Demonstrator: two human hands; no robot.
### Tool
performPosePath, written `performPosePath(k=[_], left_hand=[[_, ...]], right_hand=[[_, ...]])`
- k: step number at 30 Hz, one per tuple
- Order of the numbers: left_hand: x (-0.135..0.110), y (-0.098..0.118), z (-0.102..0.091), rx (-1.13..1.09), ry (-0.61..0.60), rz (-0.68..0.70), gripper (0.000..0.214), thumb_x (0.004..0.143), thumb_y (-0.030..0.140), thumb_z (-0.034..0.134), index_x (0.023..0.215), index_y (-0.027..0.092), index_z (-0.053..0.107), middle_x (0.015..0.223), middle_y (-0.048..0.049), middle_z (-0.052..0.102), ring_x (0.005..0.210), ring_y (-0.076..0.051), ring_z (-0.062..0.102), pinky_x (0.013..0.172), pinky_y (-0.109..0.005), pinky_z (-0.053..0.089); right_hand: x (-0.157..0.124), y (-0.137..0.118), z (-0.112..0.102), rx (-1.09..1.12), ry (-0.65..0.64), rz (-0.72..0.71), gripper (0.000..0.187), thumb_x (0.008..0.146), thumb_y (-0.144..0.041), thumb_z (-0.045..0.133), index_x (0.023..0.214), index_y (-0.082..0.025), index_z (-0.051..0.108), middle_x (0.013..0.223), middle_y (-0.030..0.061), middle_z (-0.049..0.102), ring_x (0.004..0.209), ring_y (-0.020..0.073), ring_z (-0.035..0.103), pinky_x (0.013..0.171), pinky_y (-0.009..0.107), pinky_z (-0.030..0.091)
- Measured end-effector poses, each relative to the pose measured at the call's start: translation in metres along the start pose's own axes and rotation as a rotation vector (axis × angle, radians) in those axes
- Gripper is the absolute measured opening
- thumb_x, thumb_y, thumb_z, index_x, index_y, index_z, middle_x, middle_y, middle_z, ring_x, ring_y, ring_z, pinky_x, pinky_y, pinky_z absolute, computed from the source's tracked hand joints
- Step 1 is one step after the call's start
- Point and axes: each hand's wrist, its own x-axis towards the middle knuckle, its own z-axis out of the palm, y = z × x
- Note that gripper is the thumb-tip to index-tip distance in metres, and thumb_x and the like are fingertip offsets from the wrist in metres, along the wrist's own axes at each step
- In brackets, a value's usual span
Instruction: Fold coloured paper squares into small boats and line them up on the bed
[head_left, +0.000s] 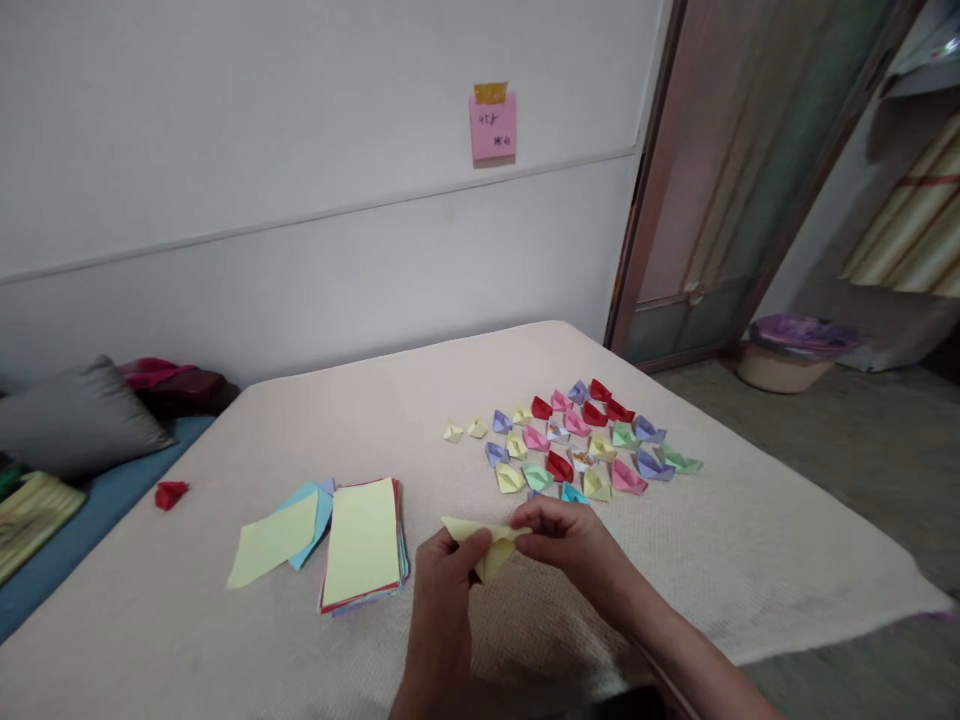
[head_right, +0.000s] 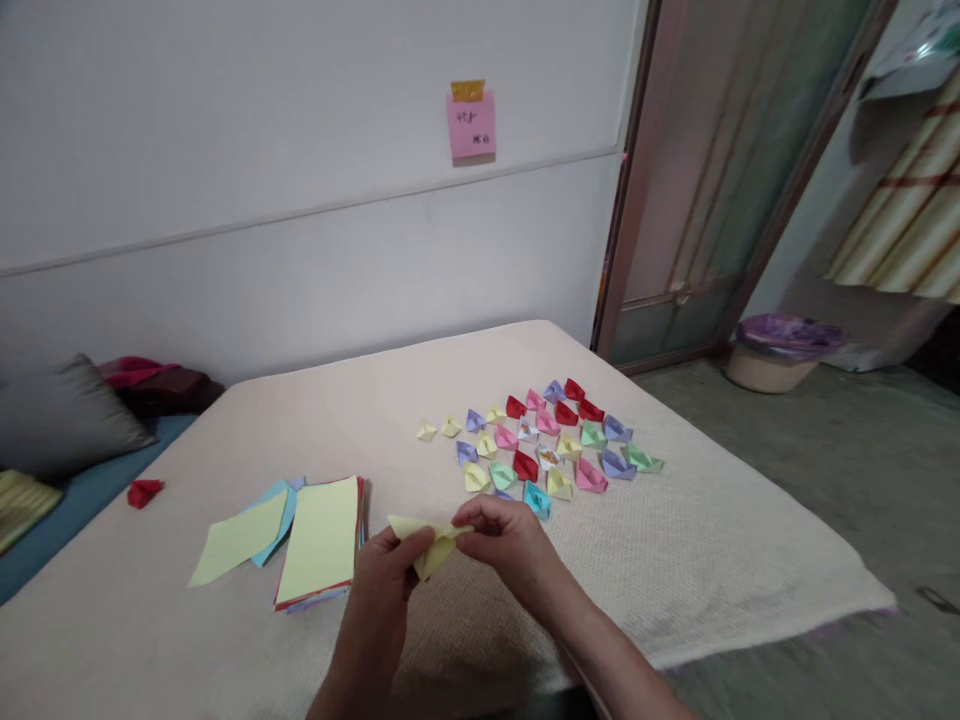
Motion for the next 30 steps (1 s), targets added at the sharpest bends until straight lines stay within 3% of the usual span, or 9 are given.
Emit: performPosePath(k=[11, 17, 24, 30], left_hand=[[-0.001, -0.006, 0.001, 0.041, -0.029, 0.095, 0.016, 0.071, 0.027, 0.070, 0.074, 0.012, 0.068, 0.060, 0.0009, 0.058, 0.053, -0.009, 0.047, 0.050, -0.021, 0.036], [-0.004, -0.005, 0.003, 0.033, -0.026, 0.076, 0.017, 0.071, 0.028, 0.070, 0.076, 0.012, 0.068, 0.059, 0.0008, 0.058, 0.053, -0.010, 0.048, 0.050, -0.021, 0.036], [-0.003, -0.006, 0.002, 0.046, -0.014, 0.090, 0.018, 0.073, 0.029, 0.067, 0.077, 0.012, 0.068, 0.060, -0.0011, 0.061, 0.053, -0.011, 0.050, 0.049, -0.022, 0.037], [-0.006, -0.004, 0.003, 0.054, -0.064, 0.108, 0.020, 0.074, 0.027, 0.067, 0.086, 0.011, 0.069, 0.065, -0.0017, 0.065, 0.056, -0.012, 0.052, 0.053, -0.023, 0.039]], right_hand=[[-0.002, 0.000, 0.006, 0.183, 0.048, 0.082, 0.017, 0.061, -0.012, 0.067, 0.077, -0.019, 0.068, 0.067, -0.0032, 0.063, 0.063, 0.0116, 0.051, 0.060, 0.023, 0.035], [-0.004, -0.004, 0.009, 0.108, 0.094, 0.078, 0.011, 0.061, -0.013, 0.065, 0.069, -0.019, 0.071, 0.061, -0.0037, 0.060, 0.063, 0.0117, 0.050, 0.061, 0.024, 0.037], [-0.004, -0.004, 0.011, 0.148, 0.081, 0.089, 0.022, 0.065, -0.013, 0.060, 0.084, -0.020, 0.067, 0.069, -0.0023, 0.064, 0.064, 0.0135, 0.055, 0.061, 0.026, 0.040], [-0.005, -0.007, 0.015, 0.138, 0.056, 0.083, 0.024, 0.060, -0.008, 0.060, 0.080, -0.019, 0.066, 0.071, -0.0020, 0.066, 0.068, 0.0146, 0.058, 0.062, 0.025, 0.042]])
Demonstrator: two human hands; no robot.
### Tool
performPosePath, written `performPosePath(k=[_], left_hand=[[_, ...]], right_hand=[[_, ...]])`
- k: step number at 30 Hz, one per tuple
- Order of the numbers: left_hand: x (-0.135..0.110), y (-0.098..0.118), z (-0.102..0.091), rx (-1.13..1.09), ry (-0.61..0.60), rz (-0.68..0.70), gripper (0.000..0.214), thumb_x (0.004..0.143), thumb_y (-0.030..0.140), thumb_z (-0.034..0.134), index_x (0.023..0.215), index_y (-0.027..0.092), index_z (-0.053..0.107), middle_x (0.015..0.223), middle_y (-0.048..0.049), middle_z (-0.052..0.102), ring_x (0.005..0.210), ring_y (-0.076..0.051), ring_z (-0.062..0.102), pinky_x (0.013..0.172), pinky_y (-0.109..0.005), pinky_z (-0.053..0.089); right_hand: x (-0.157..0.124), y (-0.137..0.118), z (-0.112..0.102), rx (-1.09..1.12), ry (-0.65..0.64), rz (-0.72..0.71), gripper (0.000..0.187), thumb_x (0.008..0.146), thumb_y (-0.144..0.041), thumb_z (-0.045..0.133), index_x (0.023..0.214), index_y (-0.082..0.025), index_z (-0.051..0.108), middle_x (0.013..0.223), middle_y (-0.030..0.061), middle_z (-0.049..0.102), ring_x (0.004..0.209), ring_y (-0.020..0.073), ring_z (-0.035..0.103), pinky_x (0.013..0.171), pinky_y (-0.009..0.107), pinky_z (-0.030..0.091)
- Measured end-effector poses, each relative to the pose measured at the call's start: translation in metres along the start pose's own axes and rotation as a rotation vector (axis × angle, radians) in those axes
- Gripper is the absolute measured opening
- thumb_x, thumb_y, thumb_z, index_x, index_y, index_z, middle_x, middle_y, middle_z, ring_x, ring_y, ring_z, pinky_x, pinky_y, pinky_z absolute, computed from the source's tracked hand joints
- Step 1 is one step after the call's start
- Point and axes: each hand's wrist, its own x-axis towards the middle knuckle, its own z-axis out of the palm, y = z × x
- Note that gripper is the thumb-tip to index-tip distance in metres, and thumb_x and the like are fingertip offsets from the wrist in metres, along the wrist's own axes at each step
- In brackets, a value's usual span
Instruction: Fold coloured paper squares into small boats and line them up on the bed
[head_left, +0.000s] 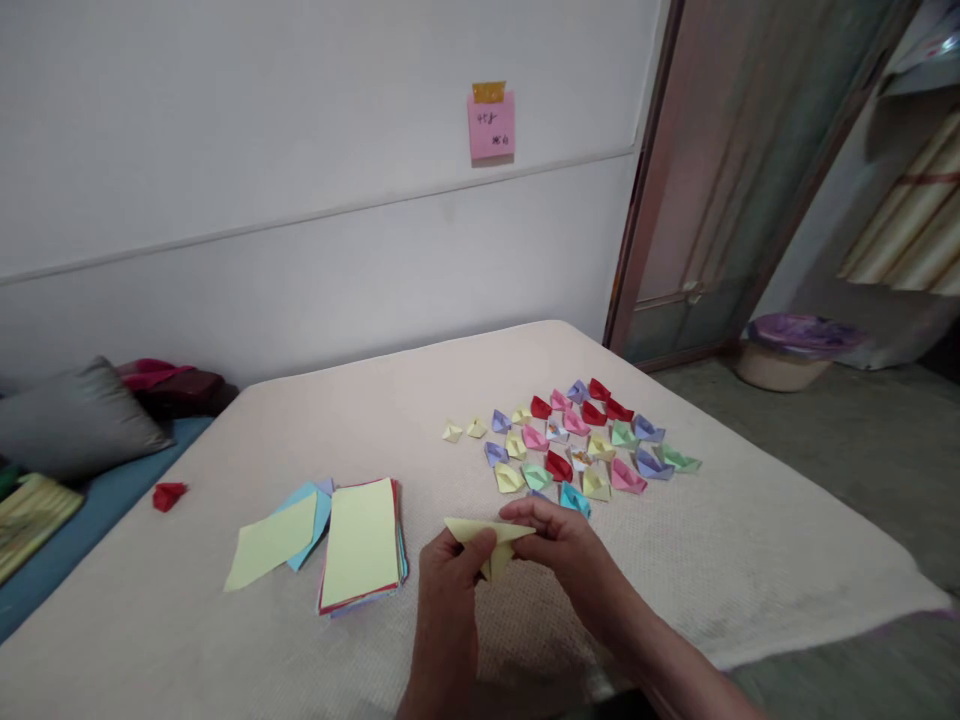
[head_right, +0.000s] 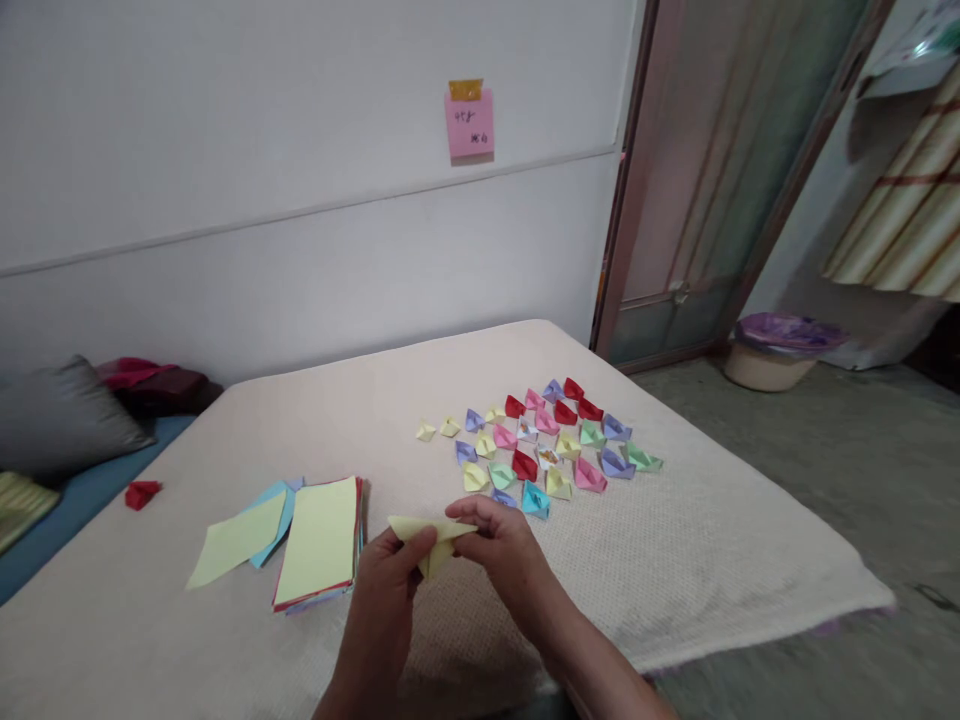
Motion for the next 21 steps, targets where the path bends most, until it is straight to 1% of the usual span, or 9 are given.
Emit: performPosePath(k=[5, 8, 10, 14, 17, 21], left_hand=[[-0.001, 0.004, 0.001, 0.007, -0.001, 0.006, 0.019, 0.075, 0.028, 0.066, 0.084, 0.011, 0.069, 0.064, -0.0013, 0.064, 0.056, -0.012, 0.052, 0.054, -0.024, 0.039], [0.001, 0.003, 0.000, -0.077, 0.024, -0.015, 0.016, 0.074, 0.027, 0.067, 0.080, 0.012, 0.068, 0.061, 0.0001, 0.062, 0.054, -0.011, 0.052, 0.051, -0.022, 0.037], [0.002, 0.003, 0.000, -0.148, 0.032, -0.057, 0.015, 0.073, 0.027, 0.067, 0.078, 0.013, 0.067, 0.061, 0.0001, 0.063, 0.053, -0.011, 0.053, 0.052, -0.022, 0.037], [0.001, 0.008, 0.002, -0.215, 0.044, -0.110, 0.013, 0.069, 0.024, 0.068, 0.074, 0.013, 0.067, 0.062, -0.0016, 0.064, 0.055, -0.011, 0.055, 0.053, -0.021, 0.039], [-0.001, 0.015, 0.004, -0.199, 0.067, -0.134, 0.013, 0.065, 0.023, 0.071, 0.072, 0.012, 0.067, 0.061, -0.0012, 0.063, 0.053, -0.011, 0.054, 0.050, -0.020, 0.038], [-0.003, 0.022, 0.005, -0.169, 0.048, -0.146, 0.011, 0.064, 0.021, 0.071, 0.068, 0.012, 0.066, 0.057, 0.0005, 0.060, 0.050, -0.009, 0.051, 0.048, -0.020, 0.036]], right_hand=[[-0.002, 0.001, 0.004, -0.003, 0.021, -0.019, 0.021, 0.064, -0.012, 0.058, 0.083, -0.020, 0.065, 0.069, -0.0026, 0.065, 0.065, 0.0142, 0.058, 0.061, 0.025, 0.043], [-0.002, 0.002, 0.002, 0.023, 0.022, -0.025, 0.024, 0.064, -0.013, 0.062, 0.087, -0.021, 0.064, 0.069, -0.0029, 0.065, 0.067, 0.0145, 0.058, 0.063, 0.026, 0.043], [-0.001, 0.002, -0.001, 0.032, 0.026, -0.051, 0.024, 0.064, -0.015, 0.065, 0.087, -0.022, 0.065, 0.070, -0.0027, 0.065, 0.068, 0.0148, 0.058, 0.064, 0.026, 0.043], [0.002, 0.000, -0.009, -0.094, 0.048, -0.138, 0.012, 0.064, -0.017, 0.067, 0.075, -0.021, 0.068, 0.068, -0.0025, 0.062, 0.064, 0.0137, 0.054, 0.060, 0.025, 0.041], [0.004, -0.001, -0.014, -0.195, 0.046, -0.157, 0.007, 0.063, -0.017, 0.067, 0.068, -0.021, 0.070, 0.063, -0.0024, 0.060, 0.060, 0.0136, 0.052, 0.057, 0.026, 0.039], [0.005, -0.002, -0.017, -0.245, 0.009, -0.164, 0.004, 0.062, -0.018, 0.067, 0.065, -0.020, 0.070, 0.061, -0.0015, 0.061, 0.060, 0.0142, 0.051, 0.057, 0.026, 0.038]])
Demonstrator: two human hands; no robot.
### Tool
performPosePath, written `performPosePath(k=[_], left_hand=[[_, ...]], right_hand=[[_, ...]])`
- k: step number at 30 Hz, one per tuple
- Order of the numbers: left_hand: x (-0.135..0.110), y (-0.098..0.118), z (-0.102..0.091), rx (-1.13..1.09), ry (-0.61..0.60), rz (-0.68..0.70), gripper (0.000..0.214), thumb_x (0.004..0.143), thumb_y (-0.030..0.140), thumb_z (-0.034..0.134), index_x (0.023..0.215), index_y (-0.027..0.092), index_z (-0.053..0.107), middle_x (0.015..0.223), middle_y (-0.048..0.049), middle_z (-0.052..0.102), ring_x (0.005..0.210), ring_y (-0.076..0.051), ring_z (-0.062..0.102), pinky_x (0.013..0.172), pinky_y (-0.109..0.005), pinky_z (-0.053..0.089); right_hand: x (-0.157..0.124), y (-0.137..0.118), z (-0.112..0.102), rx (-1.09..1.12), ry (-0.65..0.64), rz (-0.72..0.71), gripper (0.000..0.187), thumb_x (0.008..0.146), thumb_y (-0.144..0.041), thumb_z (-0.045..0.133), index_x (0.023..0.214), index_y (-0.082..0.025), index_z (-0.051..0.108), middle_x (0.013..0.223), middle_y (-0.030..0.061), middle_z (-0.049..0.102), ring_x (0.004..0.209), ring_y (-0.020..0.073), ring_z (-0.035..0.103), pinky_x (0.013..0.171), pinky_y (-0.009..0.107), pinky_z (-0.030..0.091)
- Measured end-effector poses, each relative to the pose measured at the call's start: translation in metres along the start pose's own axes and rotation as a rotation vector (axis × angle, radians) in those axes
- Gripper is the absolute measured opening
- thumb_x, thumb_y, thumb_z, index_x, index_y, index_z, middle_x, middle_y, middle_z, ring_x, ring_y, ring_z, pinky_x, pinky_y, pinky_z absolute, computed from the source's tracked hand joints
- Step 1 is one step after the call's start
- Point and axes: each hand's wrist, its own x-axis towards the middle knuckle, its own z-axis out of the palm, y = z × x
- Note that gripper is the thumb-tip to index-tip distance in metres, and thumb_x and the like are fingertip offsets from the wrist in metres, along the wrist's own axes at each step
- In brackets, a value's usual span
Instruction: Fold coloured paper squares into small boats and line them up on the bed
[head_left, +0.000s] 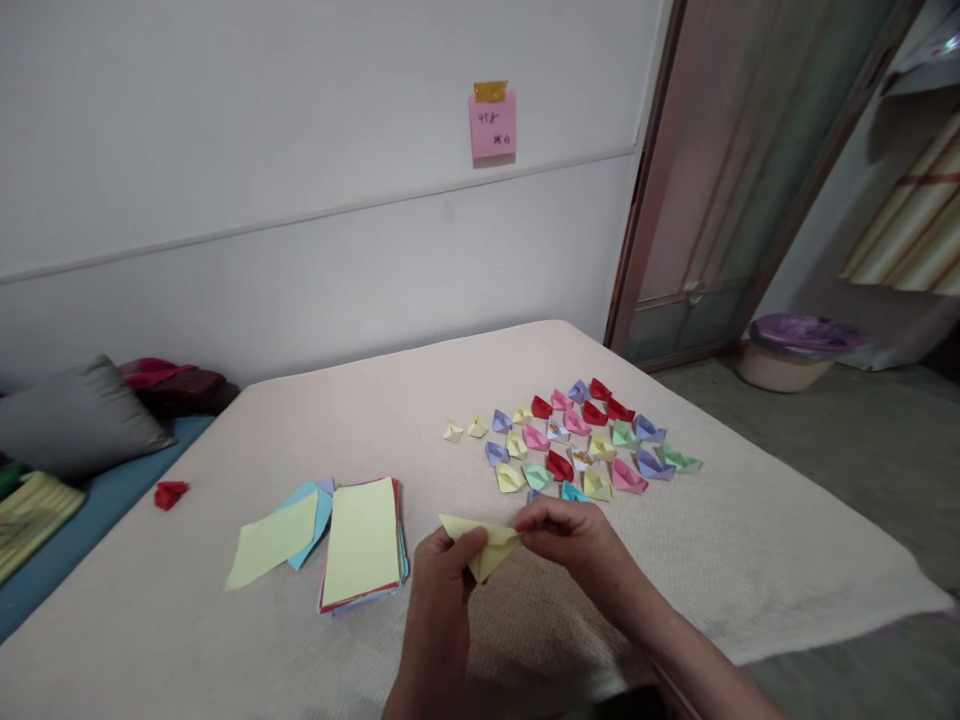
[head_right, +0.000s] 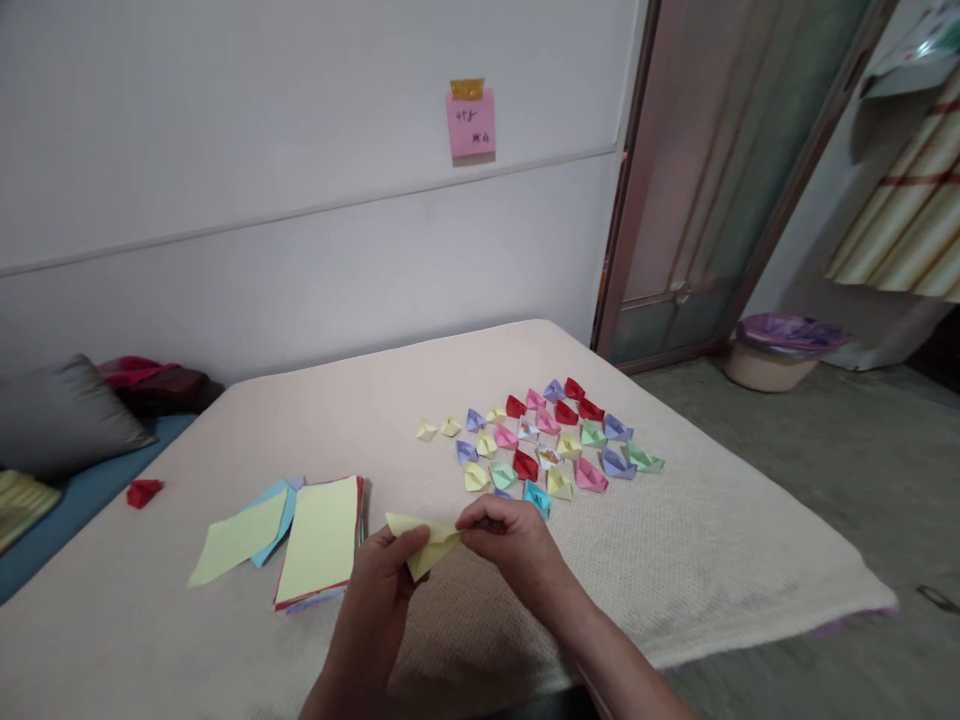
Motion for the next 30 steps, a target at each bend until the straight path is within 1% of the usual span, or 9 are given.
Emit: performPosePath(k=[3, 6, 9, 14, 18, 22, 24, 27, 30], left_hand=[[-0.001, 0.002, 0.001, 0.012, -0.013, -0.001, 0.010, 0.064, 0.020, 0.071, 0.067, 0.011, 0.066, 0.055, 0.0006, 0.060, 0.049, -0.009, 0.050, 0.047, -0.020, 0.036], [-0.002, 0.004, 0.000, 0.008, -0.045, -0.016, 0.010, 0.065, 0.020, 0.069, 0.069, 0.011, 0.067, 0.055, 0.0006, 0.058, 0.049, -0.010, 0.050, 0.048, -0.021, 0.036], [-0.002, 0.004, 0.000, 0.026, -0.026, -0.022, 0.012, 0.063, 0.022, 0.071, 0.068, 0.011, 0.067, 0.055, 0.0000, 0.059, 0.048, -0.009, 0.050, 0.047, -0.021, 0.034], [-0.002, 0.004, 0.001, 0.007, 0.023, -0.051, 0.015, 0.058, 0.022, 0.075, 0.063, 0.011, 0.065, 0.053, 0.0002, 0.058, 0.046, -0.008, 0.048, 0.045, -0.020, 0.033], [-0.002, 0.001, 0.001, 0.011, 0.000, -0.033, 0.013, 0.060, 0.021, 0.073, 0.063, 0.011, 0.065, 0.054, 0.0003, 0.058, 0.048, -0.008, 0.048, 0.047, -0.020, 0.034], [0.001, -0.003, -0.001, 0.019, 0.039, -0.029, 0.013, 0.061, 0.021, 0.072, 0.064, 0.012, 0.064, 0.055, 0.0009, 0.058, 0.048, -0.008, 0.048, 0.046, -0.020, 0.032], [0.002, -0.005, -0.002, 0.001, 0.048, -0.032, 0.011, 0.063, 0.021, 0.071, 0.065, 0.013, 0.064, 0.055, 0.0016, 0.058, 0.048, -0.008, 0.047, 0.046, -0.020, 0.032], [0.004, -0.006, -0.004, -0.034, 0.037, -0.042, 0.010, 0.064, 0.020, 0.070, 0.065, 0.014, 0.062, 0.057, 0.0019, 0.057, 0.049, -0.008, 0.047, 0.046, -0.020, 0.033], [0.004, -0.007, -0.006, -0.020, 0.030, -0.028, 0.009, 0.066, 0.020, 0.068, 0.067, 0.013, 0.062, 0.057, 0.0018, 0.056, 0.050, -0.008, 0.047, 0.047, -0.020, 0.034]], right_hand=[[-0.001, -0.003, -0.001, 0.058, -0.050, 0.031, 0.004, 0.061, -0.018, 0.069, 0.064, -0.019, 0.070, 0.062, -0.0016, 0.061, 0.061, 0.0137, 0.051, 0.057, 0.026, 0.039], [-0.003, -0.010, -0.004, 0.162, -0.097, 0.118, 0.012, 0.058, -0.014, 0.070, 0.069, -0.019, 0.070, 0.066, -0.0020, 0.062, 0.062, 0.0126, 0.052, 0.058, 0.024, 0.039], [-0.004, -0.017, -0.007, 0.230, -0.111, 0.158, 0.018, 0.056, -0.011, 0.069, 0.073, -0.019, 0.070, 0.070, -0.0014, 0.064, 0.065, 0.0131, 0.055, 0.060, 0.024, 0.040], [-0.004, -0.017, -0.008, 0.158, -0.111, 0.140, 0.012, 0.058, -0.016, 0.069, 0.070, -0.019, 0.070, 0.067, -0.0010, 0.063, 0.063, 0.0135, 0.053, 0.058, 0.025, 0.039], [-0.003, -0.012, -0.005, 0.120, -0.071, 0.118, 0.005, 0.061, -0.018, 0.069, 0.066, -0.019, 0.070, 0.061, -0.0023, 0.060, 0.060, 0.0126, 0.050, 0.057, 0.025, 0.037], [-0.003, -0.008, -0.003, 0.147, -0.084, 0.083, 0.005, 0.064, -0.018, 0.069, 0.068, -0.020, 0.071, 0.063, -0.0023, 0.060, 0.062, 0.0124, 0.050, 0.059, 0.025, 0.037], [-0.003, -0.008, -0.004, 0.134, -0.114, 0.056, 0.007, 0.064, -0.017, 0.070, 0.069, -0.020, 0.072, 0.067, -0.0012, 0.061, 0.065, 0.0132, 0.051, 0.061, 0.025, 0.038], [-0.005, -0.011, -0.007, 0.072, -0.215, 0.009, 0.003, 0.067, -0.019, 0.070, 0.067, -0.019, 0.073, 0.072, 0.0008, 0.062, 0.068, 0.0146, 0.052, 0.063, 0.026, 0.039], [-0.007, -0.017, -0.009, 0.050, -0.271, 0.014, 0.015, 0.076, -0.023, 0.064, 0.063, -0.017, 0.070, 0.069, 0.0019, 0.062, 0.068, 0.0151, 0.054, 0.065, 0.027, 0.040]])
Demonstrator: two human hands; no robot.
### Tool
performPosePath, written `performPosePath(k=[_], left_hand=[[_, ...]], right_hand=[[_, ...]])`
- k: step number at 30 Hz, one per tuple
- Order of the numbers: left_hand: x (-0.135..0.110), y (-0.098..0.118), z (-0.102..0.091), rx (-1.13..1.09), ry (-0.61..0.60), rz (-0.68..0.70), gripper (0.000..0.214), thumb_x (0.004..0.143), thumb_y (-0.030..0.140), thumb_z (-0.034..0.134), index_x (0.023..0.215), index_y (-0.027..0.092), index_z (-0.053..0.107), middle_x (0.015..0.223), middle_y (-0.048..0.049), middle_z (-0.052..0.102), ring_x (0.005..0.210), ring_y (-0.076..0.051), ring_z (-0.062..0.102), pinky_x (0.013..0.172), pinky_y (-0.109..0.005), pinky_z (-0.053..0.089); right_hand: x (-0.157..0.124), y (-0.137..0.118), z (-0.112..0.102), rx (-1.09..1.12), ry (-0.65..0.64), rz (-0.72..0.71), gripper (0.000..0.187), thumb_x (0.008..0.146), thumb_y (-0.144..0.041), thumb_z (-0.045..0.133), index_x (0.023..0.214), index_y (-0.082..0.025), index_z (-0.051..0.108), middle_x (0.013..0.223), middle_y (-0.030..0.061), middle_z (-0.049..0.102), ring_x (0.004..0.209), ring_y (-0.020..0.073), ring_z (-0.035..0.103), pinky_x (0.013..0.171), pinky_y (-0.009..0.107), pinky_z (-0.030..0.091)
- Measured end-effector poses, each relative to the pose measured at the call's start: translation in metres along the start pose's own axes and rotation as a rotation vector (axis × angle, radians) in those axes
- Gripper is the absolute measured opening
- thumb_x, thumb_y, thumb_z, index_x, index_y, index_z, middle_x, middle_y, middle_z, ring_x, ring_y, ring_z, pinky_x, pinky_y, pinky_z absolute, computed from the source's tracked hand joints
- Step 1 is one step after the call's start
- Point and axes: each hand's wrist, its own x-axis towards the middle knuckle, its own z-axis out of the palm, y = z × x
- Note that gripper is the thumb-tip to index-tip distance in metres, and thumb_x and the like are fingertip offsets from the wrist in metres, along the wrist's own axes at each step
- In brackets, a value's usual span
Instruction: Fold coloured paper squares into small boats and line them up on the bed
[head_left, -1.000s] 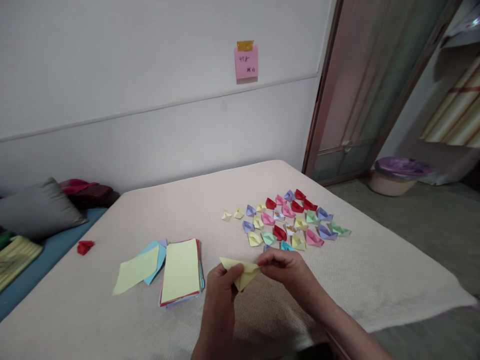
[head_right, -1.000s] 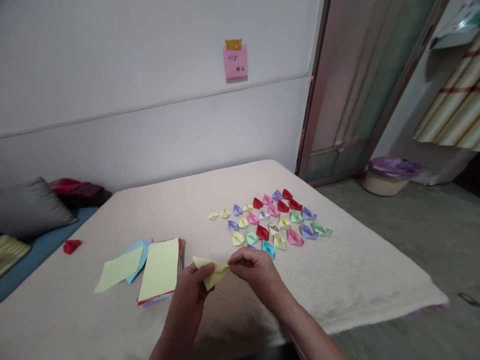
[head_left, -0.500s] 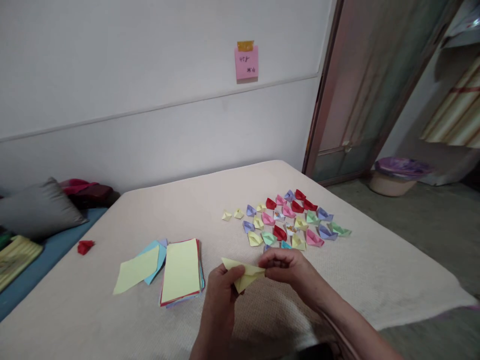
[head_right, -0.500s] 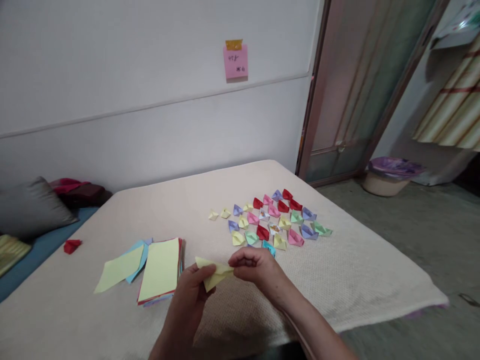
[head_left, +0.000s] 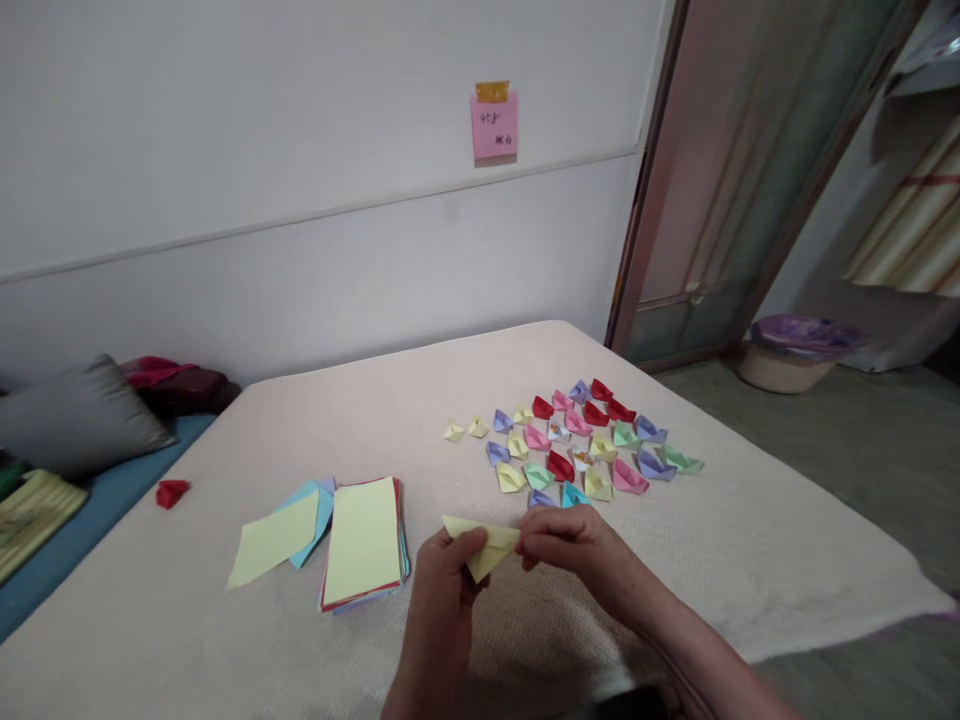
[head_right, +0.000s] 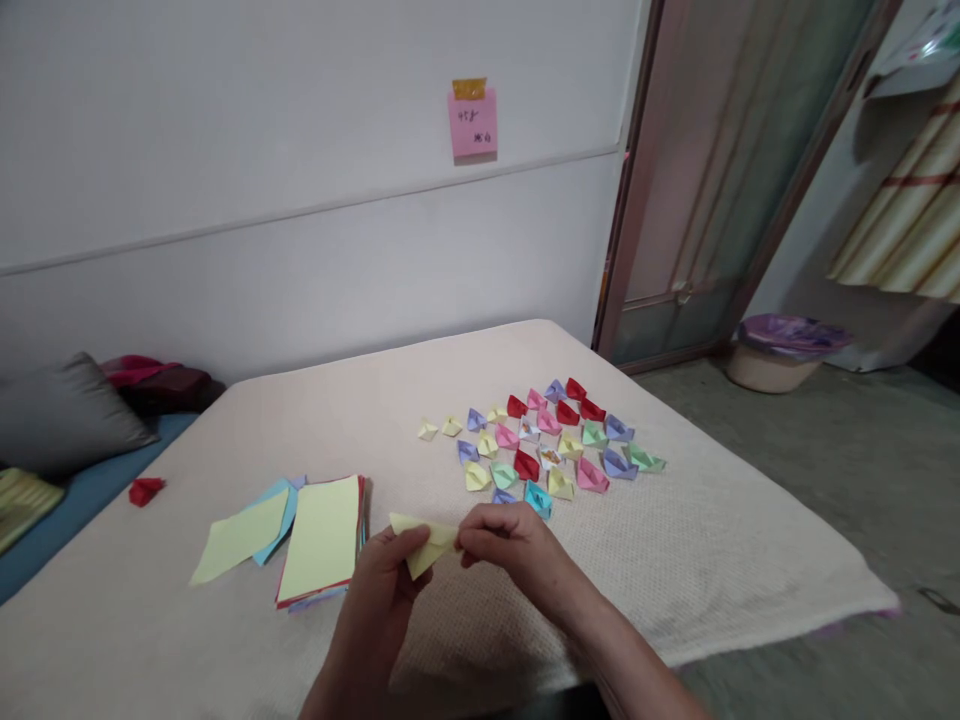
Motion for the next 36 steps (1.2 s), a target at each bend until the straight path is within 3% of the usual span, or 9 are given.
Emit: performPosePath(k=[6, 11, 16, 20, 25, 36], left_hand=[[0.001, 0.000, -0.004, 0.198, -0.041, 0.142, 0.009, 0.071, 0.021, 0.066, 0.070, 0.012, 0.063, 0.059, 0.0020, 0.055, 0.054, -0.009, 0.045, 0.052, -0.022, 0.035], [-0.004, 0.004, 0.001, 0.489, -0.044, 0.289, 0.014, 0.071, 0.024, 0.066, 0.066, 0.011, 0.065, 0.055, 0.0018, 0.055, 0.055, -0.011, 0.045, 0.052, -0.023, 0.034], [-0.002, -0.002, 0.001, 0.326, -0.033, 0.187, 0.012, 0.071, 0.023, 0.066, 0.072, 0.011, 0.066, 0.056, 0.0019, 0.056, 0.052, -0.010, 0.046, 0.050, -0.022, 0.034], [0.003, -0.007, -0.001, 0.120, -0.048, 0.061, 0.008, 0.069, 0.020, 0.066, 0.068, 0.013, 0.063, 0.056, 0.0023, 0.057, 0.050, -0.009, 0.047, 0.048, -0.020, 0.036], [0.003, -0.007, -0.001, 0.039, -0.044, -0.055, 0.007, 0.066, 0.016, 0.067, 0.066, 0.013, 0.062, 0.055, 0.0021, 0.056, 0.047, -0.007, 0.047, 0.044, -0.018, 0.034], [0.004, -0.007, -0.004, 0.029, -0.054, -0.086, 0.006, 0.067, 0.015, 0.066, 0.064, 0.012, 0.061, 0.054, 0.0016, 0.057, 0.046, -0.006, 0.047, 0.042, -0.017, 0.034]], right_hand=[[0.000, -0.004, 0.000, 0.089, 0.057, 0.030, 0.015, 0.084, -0.032, 0.056, 0.079, -0.018, 0.059, 0.062, -0.0013, 0.061, 0.061, 0.0144, 0.058, 0.061, 0.027, 0.042], [0.006, 0.013, 0.005, 0.116, 0.040, 0.042, 0.015, 0.076, -0.028, 0.066, 0.073, -0.017, 0.055, 0.054, -0.0053, 0.054, 0.050, 0.0103, 0.051, 0.049, 0.022, 0.040], [0.007, 0.016, 0.005, 0.133, 0.060, 0.033, 0.012, 0.070, -0.016, 0.069, 0.072, -0.017, 0.058, 0.053, -0.0054, 0.059, 0.048, 0.0089, 0.053, 0.048, 0.020, 0.040], [0.004, 0.011, 0.002, 0.105, 0.052, 0.017, 0.007, 0.068, -0.016, 0.071, 0.069, -0.015, 0.064, 0.057, -0.0014, 0.065, 0.054, 0.0117, 0.060, 0.054, 0.023, 0.045], [0.002, 0.012, 0.002, 0.143, 0.027, 0.022, 0.008, 0.068, -0.015, 0.072, 0.074, -0.017, 0.067, 0.063, 0.0003, 0.071, 0.062, 0.0129, 0.065, 0.060, 0.023, 0.047], [0.002, 0.015, 0.004, 0.082, 0.029, 0.004, 0.012, 0.067, -0.012, 0.071, 0.075, -0.018, 0.066, 0.067, -0.0008, 0.070, 0.065, 0.0137, 0.067, 0.060, 0.023, 0.048]])
